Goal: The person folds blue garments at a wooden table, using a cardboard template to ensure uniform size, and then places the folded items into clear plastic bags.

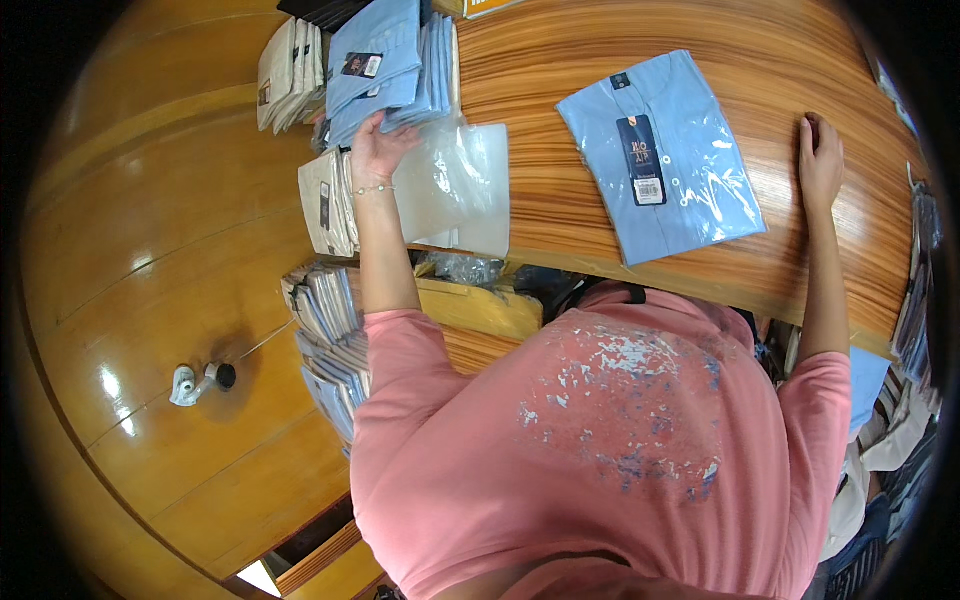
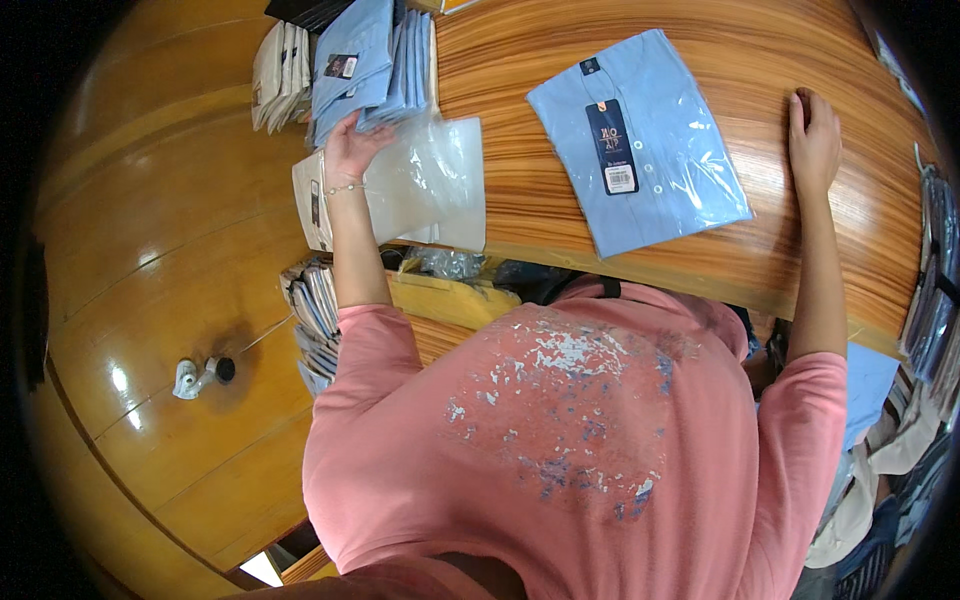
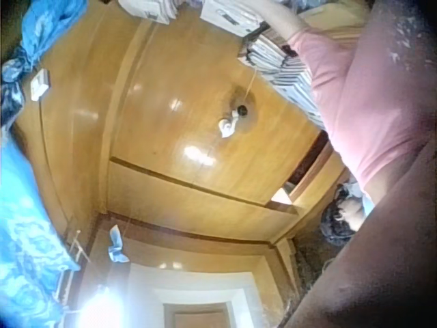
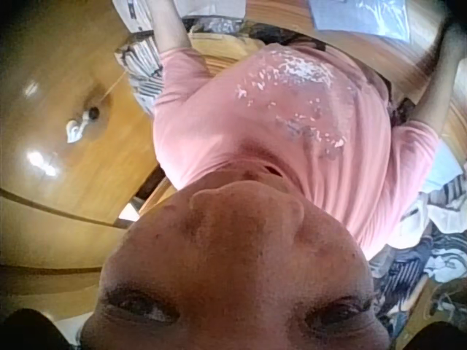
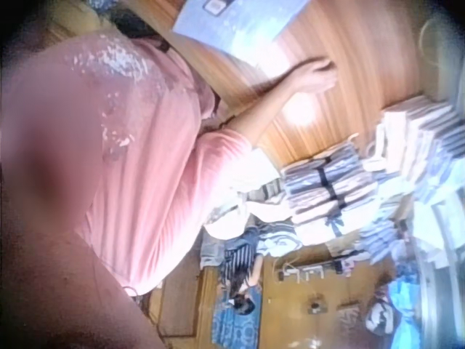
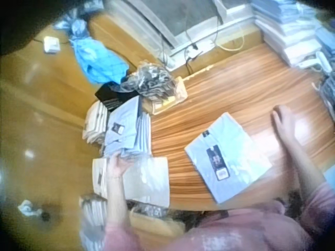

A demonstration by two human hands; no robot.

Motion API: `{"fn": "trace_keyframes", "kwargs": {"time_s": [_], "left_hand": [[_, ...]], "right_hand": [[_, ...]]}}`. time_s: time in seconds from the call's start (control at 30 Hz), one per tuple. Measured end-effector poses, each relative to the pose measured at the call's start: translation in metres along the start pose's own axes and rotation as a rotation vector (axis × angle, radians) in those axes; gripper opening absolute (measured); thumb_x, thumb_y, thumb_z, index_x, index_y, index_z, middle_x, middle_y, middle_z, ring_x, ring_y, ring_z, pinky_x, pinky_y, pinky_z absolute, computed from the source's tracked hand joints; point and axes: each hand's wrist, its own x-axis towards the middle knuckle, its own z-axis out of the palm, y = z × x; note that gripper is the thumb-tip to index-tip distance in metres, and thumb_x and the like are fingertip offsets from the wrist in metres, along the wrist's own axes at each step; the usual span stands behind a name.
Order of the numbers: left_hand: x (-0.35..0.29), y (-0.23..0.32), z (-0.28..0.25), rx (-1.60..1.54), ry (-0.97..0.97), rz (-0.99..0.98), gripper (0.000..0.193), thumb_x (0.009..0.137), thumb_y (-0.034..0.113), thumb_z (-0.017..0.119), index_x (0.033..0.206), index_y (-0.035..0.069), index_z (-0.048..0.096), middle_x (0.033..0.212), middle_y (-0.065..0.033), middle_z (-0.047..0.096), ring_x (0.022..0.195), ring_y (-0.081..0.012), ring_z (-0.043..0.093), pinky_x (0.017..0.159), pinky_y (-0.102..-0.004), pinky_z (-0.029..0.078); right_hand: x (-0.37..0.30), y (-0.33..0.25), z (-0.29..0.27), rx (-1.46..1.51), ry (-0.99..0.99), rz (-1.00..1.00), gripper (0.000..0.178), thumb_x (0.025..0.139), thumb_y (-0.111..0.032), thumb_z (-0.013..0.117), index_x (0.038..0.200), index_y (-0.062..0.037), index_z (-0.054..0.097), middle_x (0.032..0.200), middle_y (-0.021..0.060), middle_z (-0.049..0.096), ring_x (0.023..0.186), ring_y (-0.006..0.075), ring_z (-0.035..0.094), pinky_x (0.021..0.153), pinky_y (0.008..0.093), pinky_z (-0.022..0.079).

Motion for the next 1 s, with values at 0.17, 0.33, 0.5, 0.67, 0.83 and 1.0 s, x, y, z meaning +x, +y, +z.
{"fn": "trace_keyframes", "kwargs": {"time_s": [0.17,0.33,0.5,0.67,0.83,1.0], "left_hand": [[0.004,0.024,-0.001,-0.066,-0.193,0.158,0.051,0.081,0.016,0.050,0.124,0.000,0.029,0.142,-0.0287,0.000,0.132,-0.0450,0.004,0.103,-0.0618,0.008],[-0.001,0.055,0.028,-0.222,-0.285,0.259,0.078,0.084,0.016,0.045,0.140,0.002,-0.007,0.143,-0.0273,-0.010,0.133,-0.0437,-0.005,0.105,-0.0607,0.005],[0.001,0.065,0.027,-0.313,-0.326,0.172,0.077,0.085,0.017,0.044,0.139,0.001,-0.009,0.143,-0.0274,-0.011,0.132,-0.0444,-0.007,0.105,-0.0597,0.005],[0.001,0.058,0.019,-0.356,-0.347,0.166,0.075,0.084,0.017,0.043,0.138,0.000,-0.006,0.142,-0.0272,-0.008,0.132,-0.0446,-0.003,0.105,-0.0594,0.007],[0.016,0.012,0.015,-0.715,0.075,0.254,0.057,0.082,0.015,0.042,0.129,-0.006,0.017,0.127,-0.0254,0.027,0.122,-0.0406,0.028,0.104,-0.0584,0.018],[0.067,-0.021,-0.063,-0.600,0.100,0.138,0.038,0.082,0.009,0.044,0.116,-0.004,0.033,0.114,-0.0192,0.036,0.109,-0.0362,0.037,0.093,-0.0573,0.031]], "right_hand": [[0.002,0.002,0.004,-0.017,-0.023,0.001,0.033,0.089,-0.036,0.048,0.103,-0.0084,0.059,0.100,0.0101,0.059,0.094,0.0282,0.054,0.082,0.0378,0.043],[0.001,-0.003,0.002,-0.037,-0.017,0.003,0.033,0.089,-0.036,0.047,0.103,-0.0083,0.059,0.101,0.0101,0.059,0.095,0.0278,0.053,0.082,0.0376,0.042],[0.000,0.001,0.004,-0.058,-0.037,-0.006,0.033,0.089,-0.037,0.047,0.103,-0.0087,0.059,0.101,0.0095,0.059,0.096,0.0279,0.053,0.083,0.0375,0.042],[0.000,-0.001,0.003,-0.071,-0.023,-0.009,0.033,0.089,-0.038,0.047,0.103,-0.0101,0.060,0.103,0.0085,0.060,0.098,0.0276,0.053,0.083,0.0375,0.042],[0.000,0.001,0.004,-0.082,-0.023,0.007,0.035,0.089,-0.039,0.046,0.105,-0.0108,0.059,0.104,0.0084,0.060,0.098,0.0273,0.053,0.084,0.0374,0.042],[0.003,-0.002,0.010,-0.039,-0.033,0.010,0.036,0.089,-0.040,0.047,0.106,-0.0105,0.058,0.104,0.0089,0.060,0.098,0.0273,0.054,0.084,0.0375,0.042]]}}
